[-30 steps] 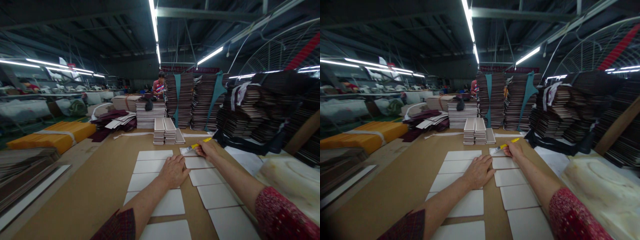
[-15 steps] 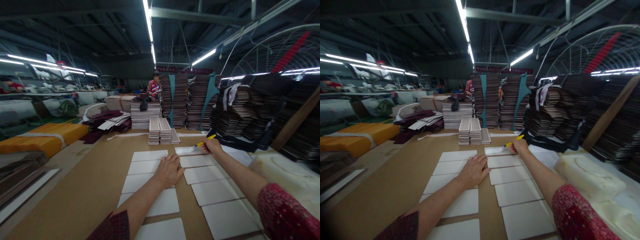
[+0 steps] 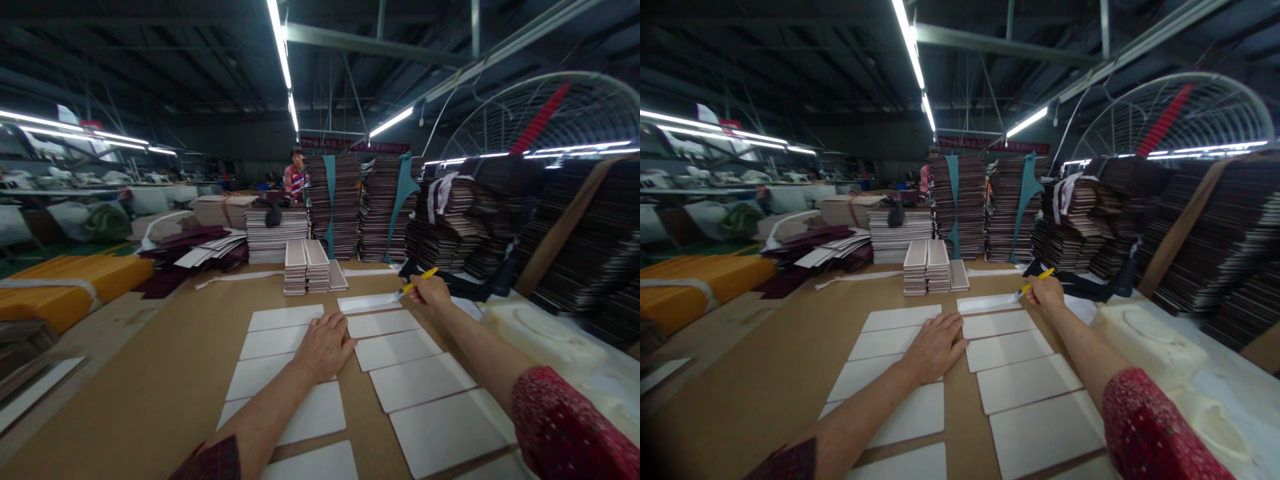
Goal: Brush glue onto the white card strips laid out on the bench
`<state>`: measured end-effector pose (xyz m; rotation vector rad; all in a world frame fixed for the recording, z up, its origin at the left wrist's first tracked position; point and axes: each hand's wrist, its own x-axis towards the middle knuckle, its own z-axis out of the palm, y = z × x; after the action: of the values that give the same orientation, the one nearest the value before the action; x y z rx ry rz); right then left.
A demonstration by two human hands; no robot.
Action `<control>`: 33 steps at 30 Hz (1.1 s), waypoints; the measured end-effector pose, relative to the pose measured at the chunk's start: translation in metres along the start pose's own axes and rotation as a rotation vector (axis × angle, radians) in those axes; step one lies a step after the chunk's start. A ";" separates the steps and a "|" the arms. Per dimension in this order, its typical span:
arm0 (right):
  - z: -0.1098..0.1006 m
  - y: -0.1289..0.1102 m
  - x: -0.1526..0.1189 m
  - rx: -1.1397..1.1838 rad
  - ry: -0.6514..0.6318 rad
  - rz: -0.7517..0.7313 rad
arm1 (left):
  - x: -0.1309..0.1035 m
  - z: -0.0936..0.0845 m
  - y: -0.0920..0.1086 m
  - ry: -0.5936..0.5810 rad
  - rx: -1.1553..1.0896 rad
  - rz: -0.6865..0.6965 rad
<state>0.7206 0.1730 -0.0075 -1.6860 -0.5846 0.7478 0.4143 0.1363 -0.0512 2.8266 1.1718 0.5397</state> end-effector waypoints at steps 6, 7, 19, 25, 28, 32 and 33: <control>-0.009 -0.002 0.003 0.005 0.035 -0.013 | 0.000 0.001 0.000 0.000 -0.008 -0.005; -0.010 -0.003 0.003 0.008 0.041 -0.017 | 0.000 0.001 0.000 0.001 -0.009 -0.006; 0.008 0.009 -0.067 0.010 -0.169 -0.011 | -0.001 -0.004 -0.001 0.019 -0.004 0.052; 0.023 0.019 -0.090 -0.012 -0.257 0.029 | -0.001 -0.004 -0.003 0.025 0.007 0.167; 0.028 0.019 -0.094 -0.020 -0.286 0.038 | -0.001 -0.002 -0.004 0.034 0.013 0.196; 0.034 0.019 -0.099 -0.047 -0.301 0.043 | 0.000 0.000 -0.005 0.054 0.011 0.224; 0.036 0.019 -0.100 -0.056 -0.302 0.042 | 0.000 0.000 -0.005 0.059 0.011 0.227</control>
<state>0.6265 0.1198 -0.0143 -1.6522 -0.7866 1.0347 0.4106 0.1403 -0.0520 2.9916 0.8673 0.6328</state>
